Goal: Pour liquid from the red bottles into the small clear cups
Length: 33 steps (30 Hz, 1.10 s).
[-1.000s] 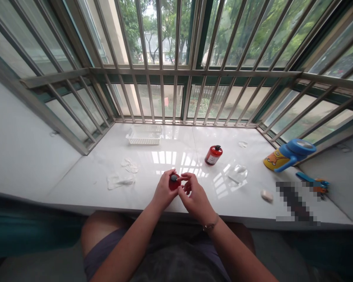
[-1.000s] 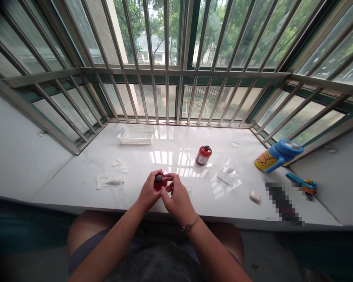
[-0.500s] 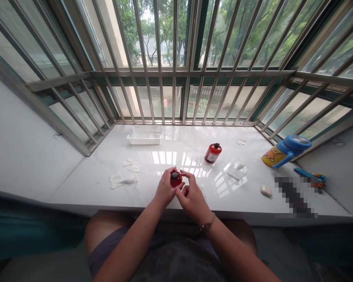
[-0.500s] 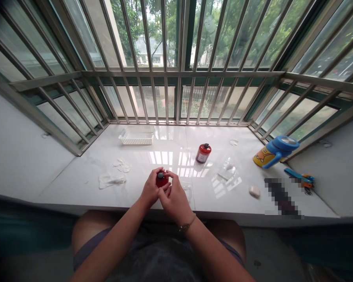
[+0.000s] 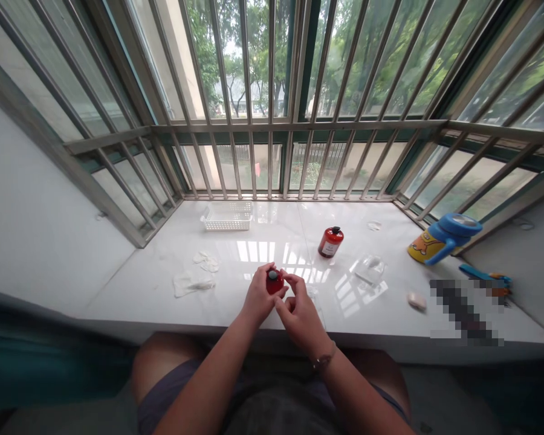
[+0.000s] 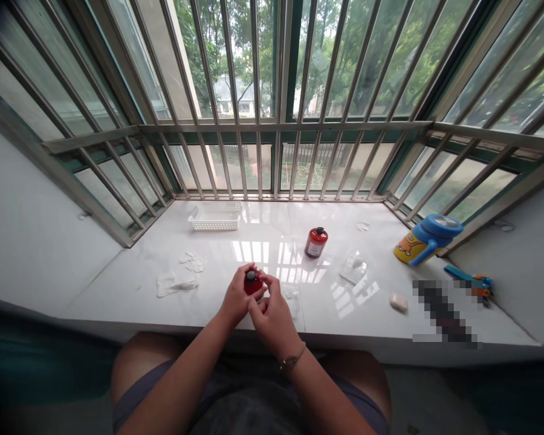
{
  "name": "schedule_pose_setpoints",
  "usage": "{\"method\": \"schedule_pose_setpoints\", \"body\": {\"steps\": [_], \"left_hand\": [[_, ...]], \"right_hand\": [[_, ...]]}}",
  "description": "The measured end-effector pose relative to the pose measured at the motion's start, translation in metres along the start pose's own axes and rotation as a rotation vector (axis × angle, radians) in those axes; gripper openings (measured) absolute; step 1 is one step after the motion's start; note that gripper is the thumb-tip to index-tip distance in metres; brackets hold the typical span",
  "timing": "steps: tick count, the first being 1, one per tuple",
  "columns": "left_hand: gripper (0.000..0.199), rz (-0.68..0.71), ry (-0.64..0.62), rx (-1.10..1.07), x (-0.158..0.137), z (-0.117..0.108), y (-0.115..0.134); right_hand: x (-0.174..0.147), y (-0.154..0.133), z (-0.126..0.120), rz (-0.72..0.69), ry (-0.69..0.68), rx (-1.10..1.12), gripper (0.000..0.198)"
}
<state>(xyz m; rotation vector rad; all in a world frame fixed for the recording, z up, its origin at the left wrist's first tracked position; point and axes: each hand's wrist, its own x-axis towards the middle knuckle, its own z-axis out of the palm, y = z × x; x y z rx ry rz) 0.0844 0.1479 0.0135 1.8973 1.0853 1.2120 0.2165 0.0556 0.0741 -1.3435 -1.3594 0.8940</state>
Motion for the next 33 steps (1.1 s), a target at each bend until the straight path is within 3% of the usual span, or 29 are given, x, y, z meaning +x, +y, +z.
{"method": "schedule_pose_setpoints", "body": {"steps": [9,14,16,17,19,21,22,26,33], "left_hand": [[0.079,-0.002,-0.006,0.039,-0.001,0.001,0.001],[0.145,0.109,-0.085,0.165,-0.005,-0.026,0.000],[0.149,0.166,-0.076,0.244,-0.006,-0.053,-0.007],[0.140,0.178,-0.039,0.295,-0.007,-0.070,-0.012],[0.098,0.149,0.048,0.450,-0.007,-0.107,-0.028],[0.051,0.010,0.064,0.702,-0.008,-0.142,-0.047],[0.042,-0.084,0.032,0.841,-0.008,-0.158,-0.057],[0.035,-0.195,-0.052,0.972,-0.009,-0.193,-0.085],[0.026,-0.189,-0.124,1.000,-0.009,-0.197,-0.089]], "right_hand": [[-0.019,0.003,0.005,0.028,-0.026,-0.025,0.048],[-0.031,-0.001,-0.003,-0.022,0.023,-0.037,0.046],[-0.034,-0.002,-0.009,-0.083,0.063,-0.060,0.040],[-0.036,-0.002,-0.012,-0.109,0.082,-0.075,0.037],[-0.038,0.000,-0.019,-0.141,0.121,-0.101,0.032],[-0.039,0.004,-0.023,-0.153,0.160,-0.106,0.028],[-0.039,0.007,-0.023,-0.151,0.175,-0.100,0.026],[-0.041,0.013,-0.021,-0.125,0.189,-0.076,0.023],[-0.043,0.020,-0.026,-0.198,0.139,-0.126,0.020]]}}
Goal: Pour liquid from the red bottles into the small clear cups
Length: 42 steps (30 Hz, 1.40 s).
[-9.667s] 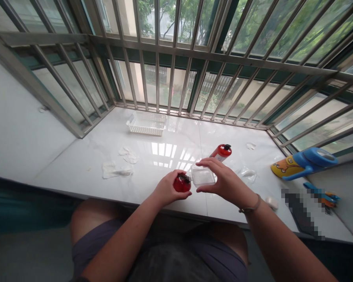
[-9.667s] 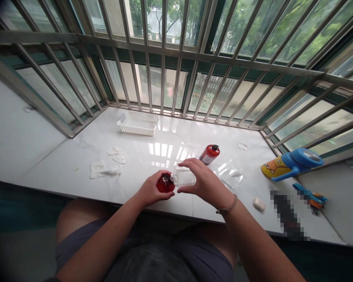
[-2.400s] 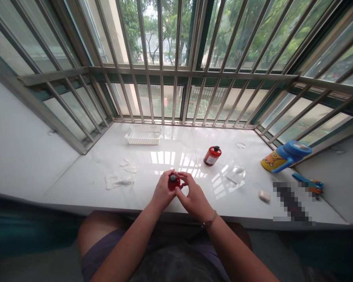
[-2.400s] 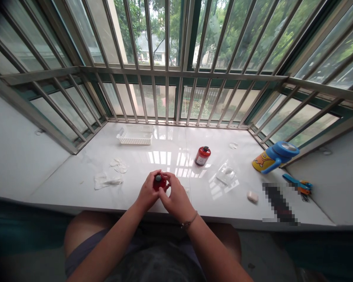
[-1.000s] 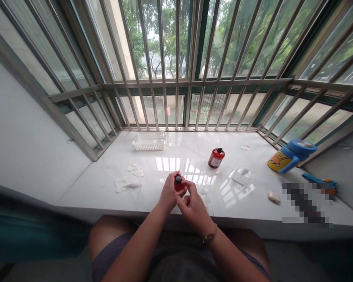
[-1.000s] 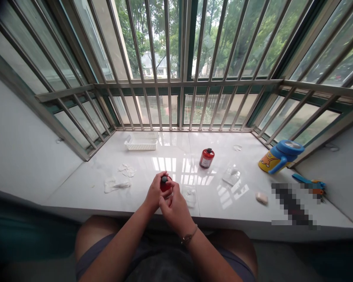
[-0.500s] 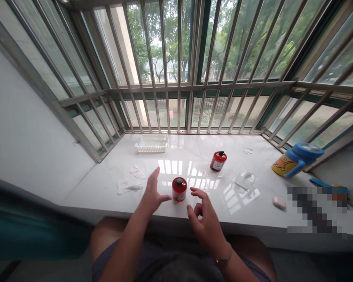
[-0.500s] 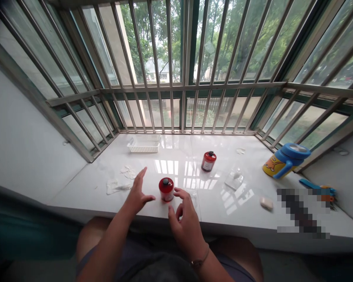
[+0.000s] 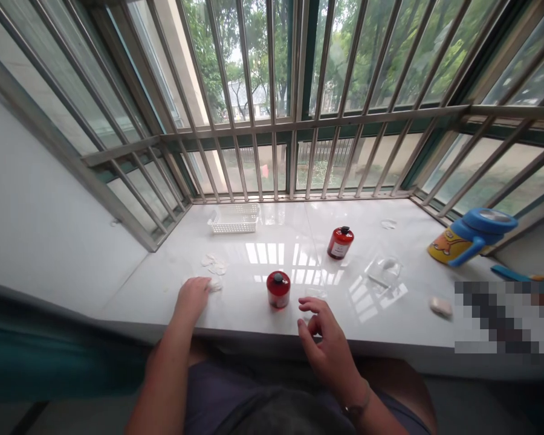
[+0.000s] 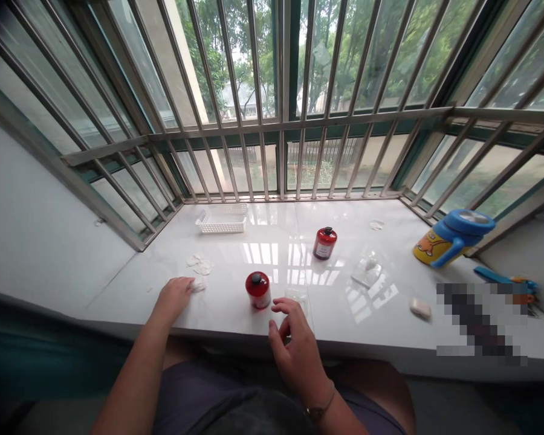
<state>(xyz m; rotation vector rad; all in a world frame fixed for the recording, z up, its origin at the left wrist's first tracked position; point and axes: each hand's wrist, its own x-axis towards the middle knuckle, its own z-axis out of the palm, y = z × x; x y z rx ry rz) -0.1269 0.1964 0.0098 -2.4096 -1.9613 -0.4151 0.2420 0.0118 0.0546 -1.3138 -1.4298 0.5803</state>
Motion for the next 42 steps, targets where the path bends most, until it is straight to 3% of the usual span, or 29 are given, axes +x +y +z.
{"method": "schedule_pose_setpoints", "body": {"steps": [7,11,15,18,20,23,27,32,38,42], "left_hand": [[0.026,0.008,0.090,-0.096,-0.001,-0.001,0.010],[0.028,-0.002,0.219,-0.198,-0.004,-0.018,0.031],[0.026,0.132,0.399,-0.467,-0.018,-0.060,0.091],[0.029,0.402,0.352,-0.607,-0.034,-0.087,0.153],[0.033,0.543,0.311,-0.678,-0.043,-0.093,0.190],[0.038,0.625,0.269,-0.764,-0.052,-0.086,0.228],[0.040,0.660,0.225,-0.812,-0.053,-0.068,0.250],[0.038,0.707,0.198,-0.803,-0.049,-0.054,0.262],[0.063,0.596,0.183,-0.747,-0.057,-0.030,0.268],[0.053,0.553,0.137,-0.674,-0.065,-0.001,0.268]], "right_hand": [[-0.002,0.005,-0.002,-0.018,-0.024,-0.016,0.015],[-0.003,0.004,-0.004,-0.031,-0.023,-0.019,0.015],[-0.001,-0.003,-0.007,-0.028,-0.024,-0.004,0.019],[0.001,-0.010,-0.008,-0.005,-0.024,0.034,0.032],[0.002,-0.015,-0.008,0.009,-0.030,0.079,0.040],[0.004,-0.016,-0.011,0.026,-0.013,0.133,0.034],[0.003,-0.009,-0.020,0.102,0.045,0.171,0.023],[0.003,0.000,-0.033,0.125,0.114,0.119,0.029],[0.017,0.008,-0.060,0.046,0.248,-0.217,0.026],[0.026,0.017,-0.069,0.076,0.214,-0.255,0.026]]}}
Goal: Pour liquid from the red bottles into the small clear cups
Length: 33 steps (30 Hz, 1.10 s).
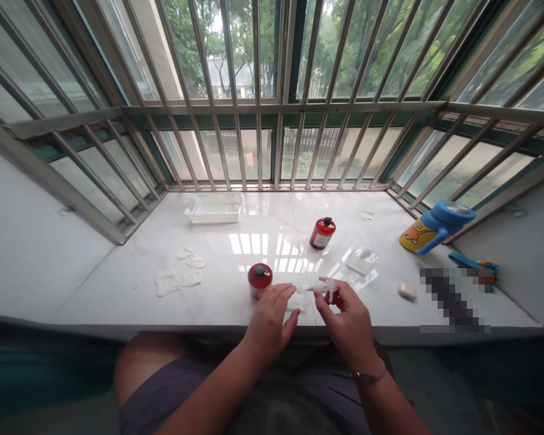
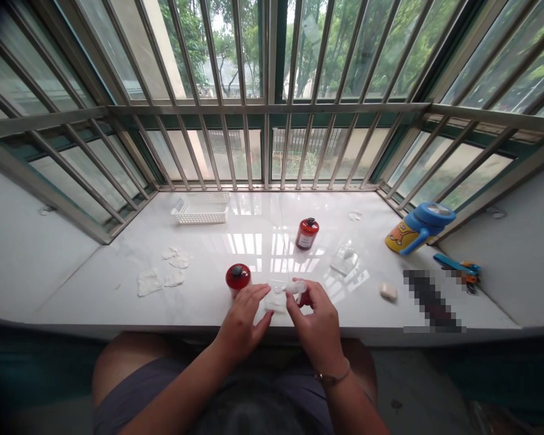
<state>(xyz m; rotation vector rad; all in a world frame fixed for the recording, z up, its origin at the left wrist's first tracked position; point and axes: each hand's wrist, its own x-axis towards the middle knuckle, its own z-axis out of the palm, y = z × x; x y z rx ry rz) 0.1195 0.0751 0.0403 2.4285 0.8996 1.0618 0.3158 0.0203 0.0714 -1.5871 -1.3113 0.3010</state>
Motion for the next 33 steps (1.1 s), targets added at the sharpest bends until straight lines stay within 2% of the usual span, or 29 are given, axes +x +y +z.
{"method": "schedule_pose_setpoints", "body": {"steps": [4,11,16,19,24,27,33], "left_hand": [[0.055,-0.011,-0.071,0.026,-0.008,0.020,-0.015],[0.085,-0.048,-0.096,-0.051,-0.006,0.048,-0.036],[0.084,-0.077,-0.114,-0.116,-0.001,0.058,-0.043],[0.079,-0.105,-0.113,-0.135,0.000,0.059,-0.044],[0.076,-0.139,-0.093,-0.148,-0.003,0.060,-0.044],[0.074,-0.137,-0.080,-0.168,-0.005,0.062,-0.044],[0.070,-0.157,-0.071,-0.194,-0.004,0.062,-0.043]], "right_hand": [[0.004,0.009,0.009,-0.032,-0.036,0.012,0.024],[0.007,0.034,0.034,-0.103,-0.140,-0.071,0.022],[0.005,0.052,0.044,-0.154,-0.152,-0.123,0.018],[0.003,0.056,0.044,-0.138,-0.136,-0.126,0.018],[-0.006,0.059,0.039,-0.102,-0.126,-0.096,0.032],[-0.013,0.056,0.038,-0.042,-0.112,-0.056,0.034],[-0.021,0.043,0.044,0.098,-0.149,0.210,0.041]]}}
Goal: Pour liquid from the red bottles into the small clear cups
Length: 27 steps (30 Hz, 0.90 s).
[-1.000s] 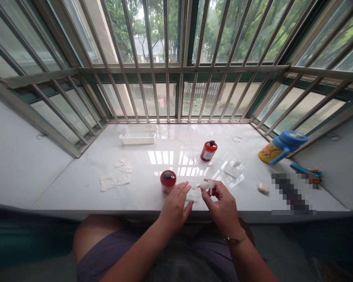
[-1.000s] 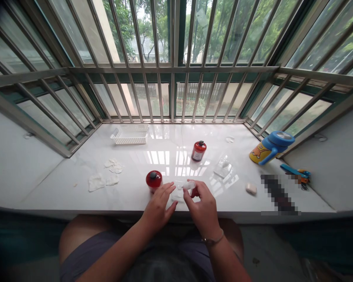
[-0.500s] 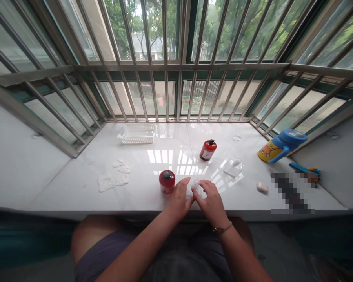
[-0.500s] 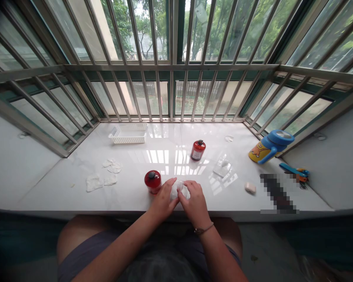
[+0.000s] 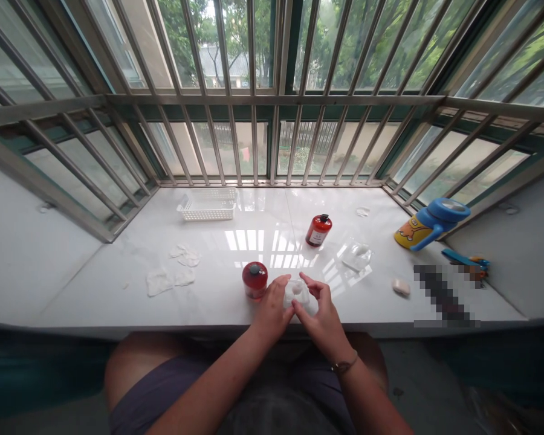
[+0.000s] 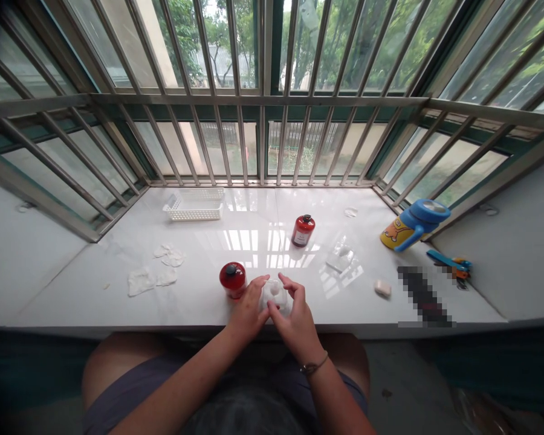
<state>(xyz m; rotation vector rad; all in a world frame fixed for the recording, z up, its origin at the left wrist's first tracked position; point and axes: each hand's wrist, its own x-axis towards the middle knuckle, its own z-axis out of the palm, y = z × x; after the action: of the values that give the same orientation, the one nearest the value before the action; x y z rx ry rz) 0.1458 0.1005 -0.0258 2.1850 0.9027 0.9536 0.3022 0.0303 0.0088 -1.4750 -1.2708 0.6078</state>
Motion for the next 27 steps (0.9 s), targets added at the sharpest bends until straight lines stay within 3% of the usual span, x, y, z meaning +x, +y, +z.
{"method": "schedule_pose_setpoints", "body": {"steps": [5,11,19,27], "left_hand": [[0.070,-0.016,-0.014,-0.002,0.000,-0.002,0.001],[0.072,-0.077,0.009,-0.029,0.002,-0.002,0.004],[0.073,-0.086,-0.004,-0.025,0.003,-0.003,0.005],[0.074,-0.102,0.006,-0.031,0.001,-0.001,0.006]], "right_hand": [[-0.009,0.003,0.000,0.014,0.050,-0.013,0.047],[-0.012,0.012,-0.002,-0.009,0.123,-0.015,0.038],[-0.015,0.006,0.012,0.044,0.069,0.111,0.034],[-0.015,0.013,0.006,0.019,0.177,0.056,0.029]]}}
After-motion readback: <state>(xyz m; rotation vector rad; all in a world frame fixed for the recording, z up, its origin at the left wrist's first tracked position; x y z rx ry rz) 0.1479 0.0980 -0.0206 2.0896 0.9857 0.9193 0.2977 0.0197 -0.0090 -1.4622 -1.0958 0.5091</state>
